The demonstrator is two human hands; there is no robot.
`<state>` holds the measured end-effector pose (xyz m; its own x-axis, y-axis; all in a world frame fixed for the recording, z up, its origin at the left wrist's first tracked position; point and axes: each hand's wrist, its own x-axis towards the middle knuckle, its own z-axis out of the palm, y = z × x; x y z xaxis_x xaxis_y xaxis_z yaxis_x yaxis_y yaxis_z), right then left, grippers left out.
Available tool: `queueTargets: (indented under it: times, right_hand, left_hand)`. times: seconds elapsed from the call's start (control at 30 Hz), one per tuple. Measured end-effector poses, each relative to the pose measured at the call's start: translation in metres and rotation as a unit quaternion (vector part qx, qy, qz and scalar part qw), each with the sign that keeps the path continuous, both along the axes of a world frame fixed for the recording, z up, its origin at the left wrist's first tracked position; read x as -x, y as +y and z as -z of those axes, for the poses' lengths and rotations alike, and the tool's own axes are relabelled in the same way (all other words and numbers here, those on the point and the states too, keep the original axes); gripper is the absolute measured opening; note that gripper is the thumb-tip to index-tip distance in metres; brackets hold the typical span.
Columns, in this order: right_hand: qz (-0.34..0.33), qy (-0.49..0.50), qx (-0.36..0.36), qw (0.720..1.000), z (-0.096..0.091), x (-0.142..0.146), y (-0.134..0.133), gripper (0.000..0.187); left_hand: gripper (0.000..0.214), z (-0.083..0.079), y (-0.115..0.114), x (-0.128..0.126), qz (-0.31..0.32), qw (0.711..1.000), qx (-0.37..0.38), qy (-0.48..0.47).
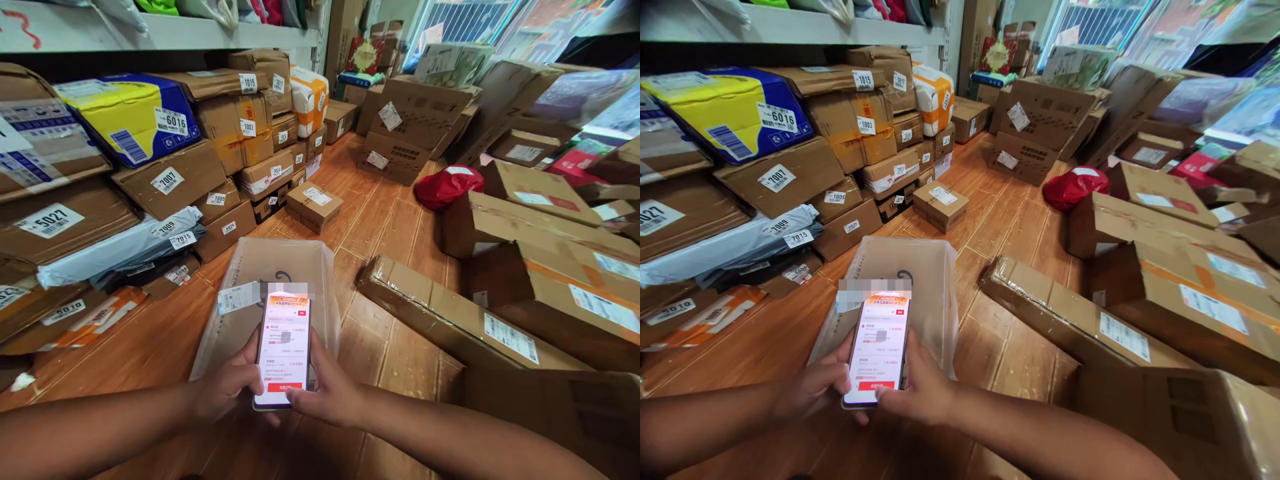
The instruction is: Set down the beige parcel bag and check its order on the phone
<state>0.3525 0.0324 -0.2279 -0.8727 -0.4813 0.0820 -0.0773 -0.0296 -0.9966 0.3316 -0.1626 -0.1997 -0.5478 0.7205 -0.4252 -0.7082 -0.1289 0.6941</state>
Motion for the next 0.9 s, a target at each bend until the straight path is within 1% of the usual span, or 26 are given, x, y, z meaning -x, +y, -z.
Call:
queueTargets:
  times: [0.17, 0.33, 0.4, 0.47, 0.53, 0.6, 0.7, 0.77, 0.9]
  right_hand:
    - [0.007, 0.014, -0.012, 1.000, 0.004, 0.000, 0.001, 0.063]
    - [-0.004, 0.002, 0.003, 1.000, 0.005, 0.000, 0.003, 0.062]
    - [0.003, 0.006, 0.007, 1.000, 0.004, 0.000, 0.003, 0.061]
    - [0.031, -0.006, 0.012, 0.999, 0.002, 0.001, 0.002, 0.053]
    - [0.070, -0.048, 0.025, 0.996, -0.001, 0.005, 0.000, 0.044]
    - [0.108, -0.099, 0.048, 0.988, -0.006, 0.011, -0.003, 0.040]
    - [0.151, -0.154, 0.083, 0.973, -0.012, 0.021, -0.006, 0.042]
    - [0.173, -0.175, 0.081, 0.966, -0.015, 0.025, -0.007, 0.045]
    - [0.177, -0.161, 0.066, 0.969, -0.016, 0.025, -0.007, 0.048]
  left_hand:
    - [0.108, 0.001, 0.001, 0.001, -0.003, 1.000, -0.001, -0.002]
    - [0.103, 0.005, 0.001, 0.001, 0.001, 1.000, -0.028, 0.004]
    - [0.104, 0.006, 0.001, 0.001, -0.001, 0.999, -0.036, 0.003]
    - [0.104, 0.006, 0.001, 0.002, -0.007, 0.999, -0.035, 0.004]
    - [0.100, 0.007, 0.002, 0.002, -0.012, 0.999, -0.033, 0.010]
    - [0.095, 0.010, 0.003, 0.003, -0.018, 0.999, -0.032, 0.019]
    - [0.094, 0.014, 0.003, 0.002, -0.019, 0.999, -0.030, 0.024]
    - [0.098, 0.015, 0.004, 0.002, -0.015, 0.999, -0.021, 0.027]
    - [0.100, 0.013, 0.004, 0.002, -0.004, 0.999, -0.022, 0.031]
